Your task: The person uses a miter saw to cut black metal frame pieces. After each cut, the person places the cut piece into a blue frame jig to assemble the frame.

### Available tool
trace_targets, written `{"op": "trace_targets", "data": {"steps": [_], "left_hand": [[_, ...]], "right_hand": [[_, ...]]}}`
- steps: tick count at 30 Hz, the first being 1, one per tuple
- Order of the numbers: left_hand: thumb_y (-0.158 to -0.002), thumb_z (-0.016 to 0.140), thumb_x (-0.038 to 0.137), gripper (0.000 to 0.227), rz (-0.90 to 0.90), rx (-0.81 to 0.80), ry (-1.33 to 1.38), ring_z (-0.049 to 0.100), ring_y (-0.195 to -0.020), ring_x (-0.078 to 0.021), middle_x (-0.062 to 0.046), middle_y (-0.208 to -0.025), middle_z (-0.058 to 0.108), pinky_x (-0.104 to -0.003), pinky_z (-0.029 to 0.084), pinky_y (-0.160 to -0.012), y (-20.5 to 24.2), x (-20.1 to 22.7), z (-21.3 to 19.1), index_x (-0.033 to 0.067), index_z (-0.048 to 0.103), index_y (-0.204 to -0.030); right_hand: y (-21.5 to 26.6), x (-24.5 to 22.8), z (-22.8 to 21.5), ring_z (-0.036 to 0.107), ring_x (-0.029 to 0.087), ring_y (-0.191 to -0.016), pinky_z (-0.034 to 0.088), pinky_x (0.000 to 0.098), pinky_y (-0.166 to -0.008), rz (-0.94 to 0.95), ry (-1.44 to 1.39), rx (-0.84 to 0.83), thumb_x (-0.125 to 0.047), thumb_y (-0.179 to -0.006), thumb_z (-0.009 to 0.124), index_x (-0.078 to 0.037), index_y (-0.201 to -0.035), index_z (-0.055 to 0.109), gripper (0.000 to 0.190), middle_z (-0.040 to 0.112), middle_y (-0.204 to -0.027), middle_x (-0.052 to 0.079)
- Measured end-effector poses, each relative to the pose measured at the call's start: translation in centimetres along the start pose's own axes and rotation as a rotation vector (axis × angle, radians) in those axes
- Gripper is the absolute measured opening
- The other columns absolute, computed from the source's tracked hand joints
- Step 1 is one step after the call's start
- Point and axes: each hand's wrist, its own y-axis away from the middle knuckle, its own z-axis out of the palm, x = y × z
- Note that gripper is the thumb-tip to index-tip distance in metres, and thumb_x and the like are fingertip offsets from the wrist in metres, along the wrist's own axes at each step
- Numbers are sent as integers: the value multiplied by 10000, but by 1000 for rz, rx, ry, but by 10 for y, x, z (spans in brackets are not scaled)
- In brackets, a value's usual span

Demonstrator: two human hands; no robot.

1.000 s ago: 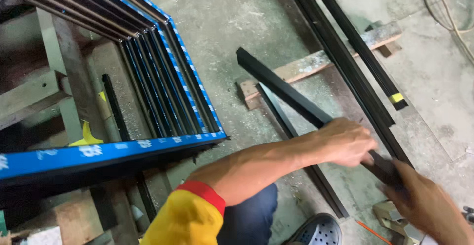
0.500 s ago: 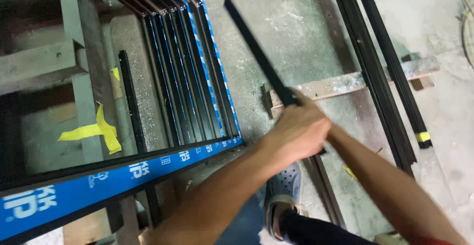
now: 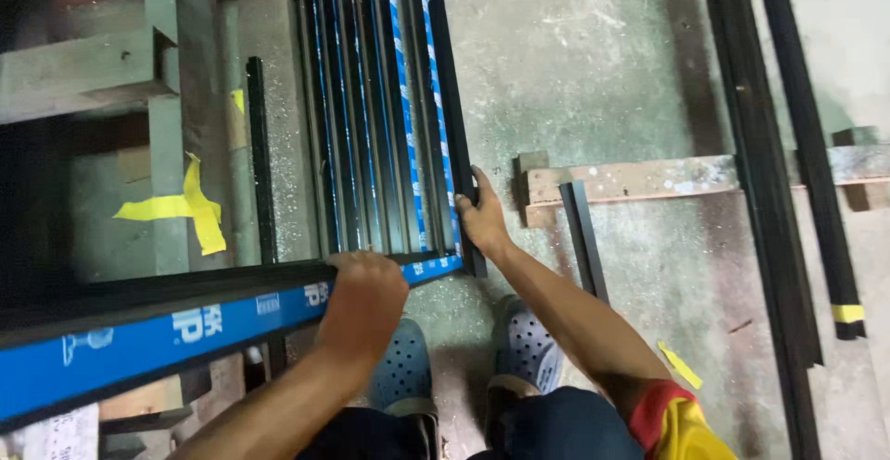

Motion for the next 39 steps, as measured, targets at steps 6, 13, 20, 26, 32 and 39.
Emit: {"op": "trace_targets", "data": {"steps": [6, 13, 20, 26, 32, 39], "left_hand": [[-850, 644, 451, 571, -14, -128, -58, 712, -893, -441, -300, -1020, 735, -578, 562, -814, -12, 23, 23, -20, 671, -1172], [-941, 470, 192, 270, -67, -135, -31, 674, -802, -390, -223, -928, 721, -555, 506, -742, -14, 15, 14, 93, 697, -1048], [-945, 400, 160, 356, -138, -35, -28, 679, -870, -457, -314, -1021, 714, -592, 503, -815, -9, 23, 21, 16, 691, -1090], [-973, 436, 194, 335, -120, -63, -82, 688, -878, -411, -270, -1025, 725, -548, 510, -822, -9, 15, 13, 48, 689, -1136], [-957, 452, 164, 268, -133, -68, -67, 673, -846, -352, -216, -964, 717, -503, 505, -813, -11, 8, 3, 93, 700, -1029], [-972, 492, 193, 258, -124, -20, -93, 690, -836, -349, -221, -971, 735, -497, 517, -807, -8, 8, 5, 77, 714, -1035]], "right_hand": [[-13, 9, 11, 667, 262, -1144, 482, 336, -1026, 24, 55, -23, -184, -935, 562, -175, -1579, 343, 680, 671, -1314, 194], [-27, 2, 21, 670, 248, -1095, 484, 341, -1016, 22, 91, -56, -191, -947, 528, -210, -1581, 321, 667, 673, -1317, 166], [-45, 36, 31, 545, 381, -1333, 424, 462, -1128, -147, 175, -7, -262, -983, 585, -136, -1581, 340, 659, 472, -1522, 256], [-61, 26, 33, 642, 313, -1170, 524, 371, -1010, -130, 184, 65, -160, -930, 682, -110, -1520, 459, 633, 567, -1308, 195], [-34, 32, 15, 712, 257, -1057, 545, 355, -946, 251, 303, -110, -236, -905, 665, -115, -1309, 682, 422, 724, -1235, 128], [-19, 58, 13, 682, 132, -872, 540, 280, -790, 264, 298, 20, -315, -809, 847, -88, -1248, 743, 505, 761, -961, 19]]}}
